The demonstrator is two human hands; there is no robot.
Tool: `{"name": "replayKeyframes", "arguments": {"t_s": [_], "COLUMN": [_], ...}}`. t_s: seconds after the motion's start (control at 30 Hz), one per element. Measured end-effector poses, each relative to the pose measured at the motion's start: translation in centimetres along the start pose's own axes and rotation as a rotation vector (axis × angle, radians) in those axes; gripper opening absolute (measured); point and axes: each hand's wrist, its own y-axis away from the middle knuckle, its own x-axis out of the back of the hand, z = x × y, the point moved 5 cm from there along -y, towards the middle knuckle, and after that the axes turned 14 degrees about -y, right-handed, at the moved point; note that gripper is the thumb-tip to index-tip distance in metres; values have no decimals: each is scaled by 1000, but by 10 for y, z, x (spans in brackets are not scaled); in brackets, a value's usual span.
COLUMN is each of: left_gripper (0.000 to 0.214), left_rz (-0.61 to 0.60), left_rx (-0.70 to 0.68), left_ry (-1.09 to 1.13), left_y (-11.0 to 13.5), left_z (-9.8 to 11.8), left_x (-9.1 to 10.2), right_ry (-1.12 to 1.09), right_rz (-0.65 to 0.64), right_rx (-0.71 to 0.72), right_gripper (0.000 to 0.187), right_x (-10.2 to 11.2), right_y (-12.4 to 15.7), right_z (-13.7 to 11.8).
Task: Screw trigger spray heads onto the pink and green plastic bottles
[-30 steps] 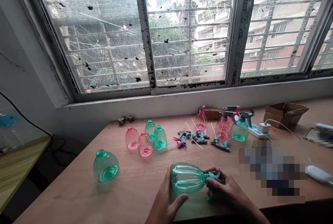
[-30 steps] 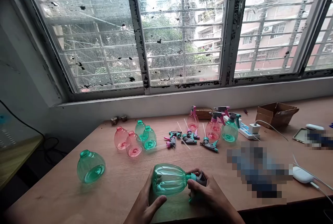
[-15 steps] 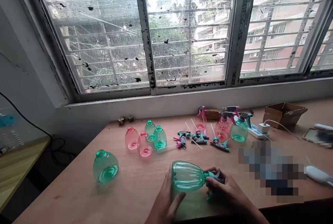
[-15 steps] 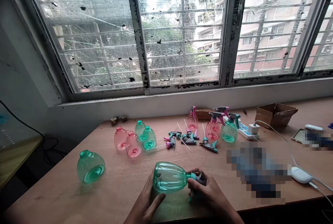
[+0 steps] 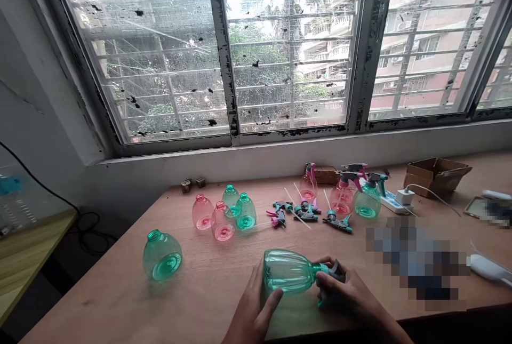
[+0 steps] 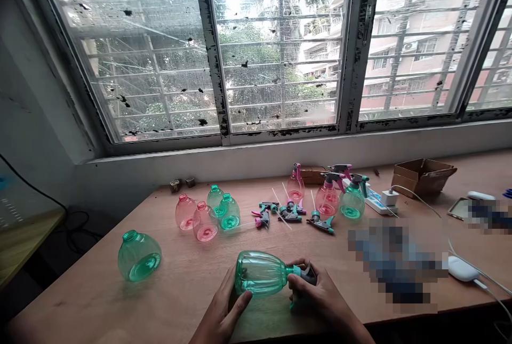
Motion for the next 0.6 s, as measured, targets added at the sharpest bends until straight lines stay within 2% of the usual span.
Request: {"name": "replayKeyframes", "arguments": {"t_s": [0.13,0.4,0.6], "left_gripper": [65,66,66], "left_rz": [-29,-4,23], "left_rx": [3,-25,-28], "left_ry": [-18,-76,-22], "left_y": [-1,0,-1], "left_z": [-5,-17,-9], "left_x": [0,-7,-4], "right_ry": [-14,-58,-8], "right_rz": [10,67,13], "right_rx": [21,52,4], "right_gripper": [44,46,47], "right_x": [-1,-2,-2], "right_y": [0,0,-1], "right_z": [0,1,4]}}
